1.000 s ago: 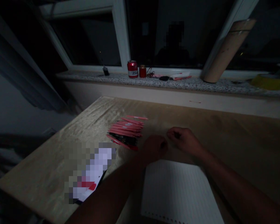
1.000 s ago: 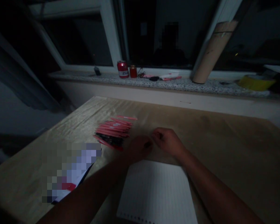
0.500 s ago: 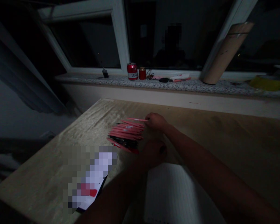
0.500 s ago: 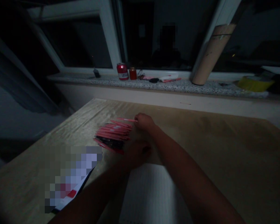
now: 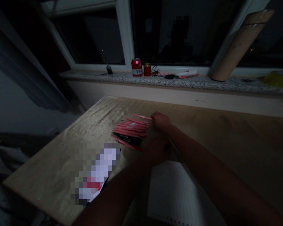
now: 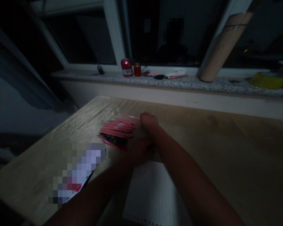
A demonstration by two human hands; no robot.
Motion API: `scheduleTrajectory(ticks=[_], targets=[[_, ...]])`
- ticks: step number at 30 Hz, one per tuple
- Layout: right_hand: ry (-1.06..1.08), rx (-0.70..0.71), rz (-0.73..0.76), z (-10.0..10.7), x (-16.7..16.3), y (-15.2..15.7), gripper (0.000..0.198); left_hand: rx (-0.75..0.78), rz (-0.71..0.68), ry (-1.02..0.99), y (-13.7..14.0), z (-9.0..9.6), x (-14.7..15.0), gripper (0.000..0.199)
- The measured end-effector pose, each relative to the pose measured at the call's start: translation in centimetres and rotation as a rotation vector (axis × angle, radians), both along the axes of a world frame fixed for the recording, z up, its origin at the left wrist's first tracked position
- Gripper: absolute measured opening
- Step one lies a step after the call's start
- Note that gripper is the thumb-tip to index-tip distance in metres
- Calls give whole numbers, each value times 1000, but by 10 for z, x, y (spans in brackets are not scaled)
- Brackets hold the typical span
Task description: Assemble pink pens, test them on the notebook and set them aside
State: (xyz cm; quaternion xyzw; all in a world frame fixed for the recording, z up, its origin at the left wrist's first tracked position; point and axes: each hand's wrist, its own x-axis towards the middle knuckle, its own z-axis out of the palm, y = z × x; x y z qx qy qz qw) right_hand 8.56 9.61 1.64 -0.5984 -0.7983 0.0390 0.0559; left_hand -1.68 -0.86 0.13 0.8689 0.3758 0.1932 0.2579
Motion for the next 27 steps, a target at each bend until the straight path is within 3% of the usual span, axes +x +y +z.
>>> scheduleTrajectory(ticks=[7,21,27], targets=[[9,32,-15,-3,26,-23,35,127,-12,37,4,-4,0,17],[60,108,-102,-3,82,-107,23,120,72,185,8,7,9,25],[248,129,-154,-7,85,-134,21,158,154,313,16,16,29,32]])
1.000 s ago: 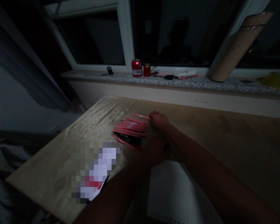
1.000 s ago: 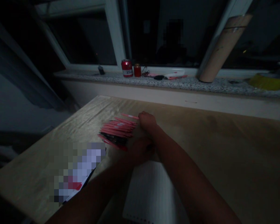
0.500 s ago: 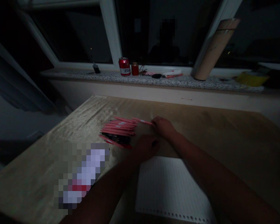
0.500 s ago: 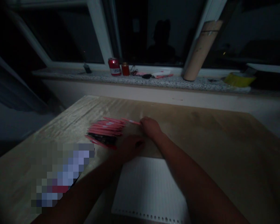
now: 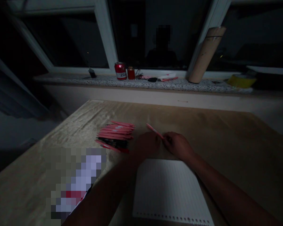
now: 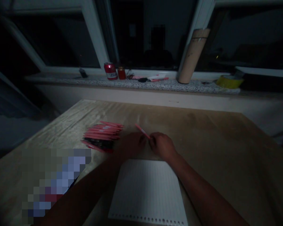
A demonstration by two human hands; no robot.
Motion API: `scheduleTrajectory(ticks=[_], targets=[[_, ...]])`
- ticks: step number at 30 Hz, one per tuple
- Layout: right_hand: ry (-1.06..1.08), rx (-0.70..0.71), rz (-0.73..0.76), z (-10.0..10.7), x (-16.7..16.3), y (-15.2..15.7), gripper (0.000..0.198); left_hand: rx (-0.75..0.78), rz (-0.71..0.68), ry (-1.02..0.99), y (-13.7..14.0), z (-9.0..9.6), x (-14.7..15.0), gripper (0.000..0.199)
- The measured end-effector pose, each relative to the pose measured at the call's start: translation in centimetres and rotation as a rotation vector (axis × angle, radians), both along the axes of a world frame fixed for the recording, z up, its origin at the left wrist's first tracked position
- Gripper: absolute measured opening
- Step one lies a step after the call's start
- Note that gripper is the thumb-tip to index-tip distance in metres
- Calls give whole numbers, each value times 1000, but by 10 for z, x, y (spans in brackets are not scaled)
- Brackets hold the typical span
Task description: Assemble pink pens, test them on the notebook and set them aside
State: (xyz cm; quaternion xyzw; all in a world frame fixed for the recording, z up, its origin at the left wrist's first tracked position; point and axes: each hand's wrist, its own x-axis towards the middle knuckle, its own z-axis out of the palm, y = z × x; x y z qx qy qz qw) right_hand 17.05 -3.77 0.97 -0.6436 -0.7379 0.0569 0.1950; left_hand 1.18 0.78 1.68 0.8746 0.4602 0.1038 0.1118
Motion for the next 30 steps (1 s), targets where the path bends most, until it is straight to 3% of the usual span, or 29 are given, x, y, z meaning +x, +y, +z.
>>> scheduleTrajectory(ticks=[6,12,19,23,30], targets=[[220,-36,-76,-5,0,-12,23,18,20,-2,2,-3,21,45],[347,0,-30,-18,8,-6,24,39,2,-34,-2,-11,17,37],[416,19,58,-18,14,-3,24,98,-60,-87,-3,-9,14,32],[460,146,-7,-20,17,1,24,136,-80,-82,-2,-8,14,36],[474,146,-5,-25,17,3,22,143,-41,-37,-2,-9,16,29]])
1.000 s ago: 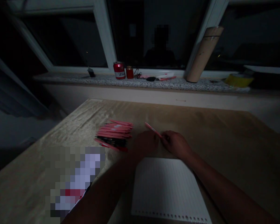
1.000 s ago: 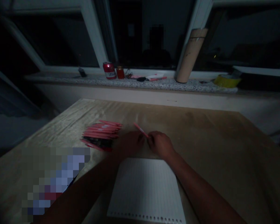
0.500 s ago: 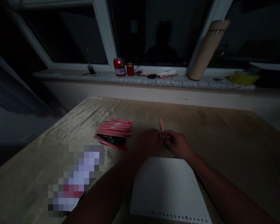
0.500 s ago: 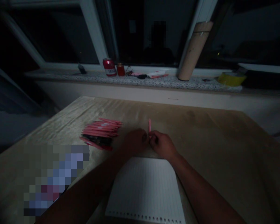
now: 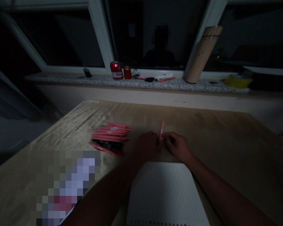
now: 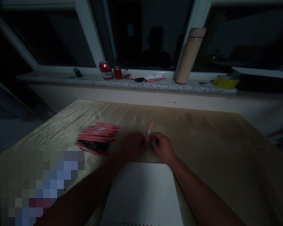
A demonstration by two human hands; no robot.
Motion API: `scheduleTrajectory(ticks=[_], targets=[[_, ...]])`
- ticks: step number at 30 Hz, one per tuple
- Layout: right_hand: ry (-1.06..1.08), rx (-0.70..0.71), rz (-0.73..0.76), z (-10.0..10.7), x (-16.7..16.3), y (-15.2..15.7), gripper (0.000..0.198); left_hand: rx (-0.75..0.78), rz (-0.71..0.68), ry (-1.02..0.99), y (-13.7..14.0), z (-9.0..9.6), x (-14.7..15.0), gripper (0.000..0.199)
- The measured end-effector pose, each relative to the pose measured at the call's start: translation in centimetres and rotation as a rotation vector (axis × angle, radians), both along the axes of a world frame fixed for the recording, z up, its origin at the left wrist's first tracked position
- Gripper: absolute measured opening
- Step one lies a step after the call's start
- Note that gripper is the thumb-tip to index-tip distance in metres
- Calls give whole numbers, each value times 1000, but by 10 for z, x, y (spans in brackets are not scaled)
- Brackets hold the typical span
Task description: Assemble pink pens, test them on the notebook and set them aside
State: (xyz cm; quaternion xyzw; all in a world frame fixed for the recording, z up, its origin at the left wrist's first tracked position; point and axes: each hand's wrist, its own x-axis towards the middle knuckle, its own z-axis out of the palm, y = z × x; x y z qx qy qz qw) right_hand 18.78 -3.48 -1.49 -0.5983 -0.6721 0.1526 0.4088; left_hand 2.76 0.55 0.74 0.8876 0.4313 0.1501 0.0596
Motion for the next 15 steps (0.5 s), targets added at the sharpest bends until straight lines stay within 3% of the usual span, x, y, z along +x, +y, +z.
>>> scheduleTrajectory(ticks=[9,15], targets=[[-180,117,-50,8,-2,-2,18,-24,-8,-19,10,3,-14,19],[-414,48,-38,3,2,0,22,0,-31,-37,18,4,-23,13]])
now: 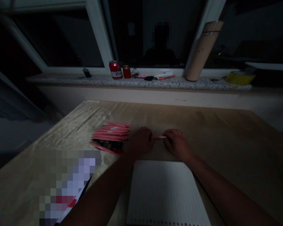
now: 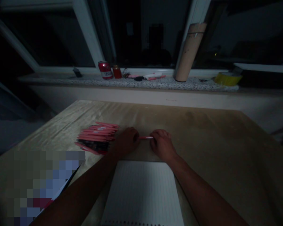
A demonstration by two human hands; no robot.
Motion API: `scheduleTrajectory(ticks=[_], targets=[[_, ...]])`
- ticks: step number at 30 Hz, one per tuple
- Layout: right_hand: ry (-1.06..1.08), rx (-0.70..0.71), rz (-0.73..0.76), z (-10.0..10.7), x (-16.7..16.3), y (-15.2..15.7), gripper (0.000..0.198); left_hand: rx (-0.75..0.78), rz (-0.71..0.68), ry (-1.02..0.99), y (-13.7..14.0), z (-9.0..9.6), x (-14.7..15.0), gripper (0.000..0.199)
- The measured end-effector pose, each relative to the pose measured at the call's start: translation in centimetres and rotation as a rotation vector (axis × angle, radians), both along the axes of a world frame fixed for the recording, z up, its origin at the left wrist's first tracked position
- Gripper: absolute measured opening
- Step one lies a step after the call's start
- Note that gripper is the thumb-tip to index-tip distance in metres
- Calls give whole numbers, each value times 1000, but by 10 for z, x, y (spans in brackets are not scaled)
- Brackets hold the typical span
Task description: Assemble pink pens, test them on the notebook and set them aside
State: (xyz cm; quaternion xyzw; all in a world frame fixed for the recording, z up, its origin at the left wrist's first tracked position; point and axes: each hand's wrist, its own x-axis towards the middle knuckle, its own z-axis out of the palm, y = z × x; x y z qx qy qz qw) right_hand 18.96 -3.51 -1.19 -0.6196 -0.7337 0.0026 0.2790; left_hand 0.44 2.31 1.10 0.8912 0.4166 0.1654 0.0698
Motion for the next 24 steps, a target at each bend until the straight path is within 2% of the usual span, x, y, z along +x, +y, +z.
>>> scheduleTrajectory(ticks=[11,24], targets=[[-59,-68,9,6,-5,-2,21,2,-30,-49,3,-5,0,14],[-112,-54,50,11,-7,-6,27,-134,-42,-230,-1,-4,0,18]])
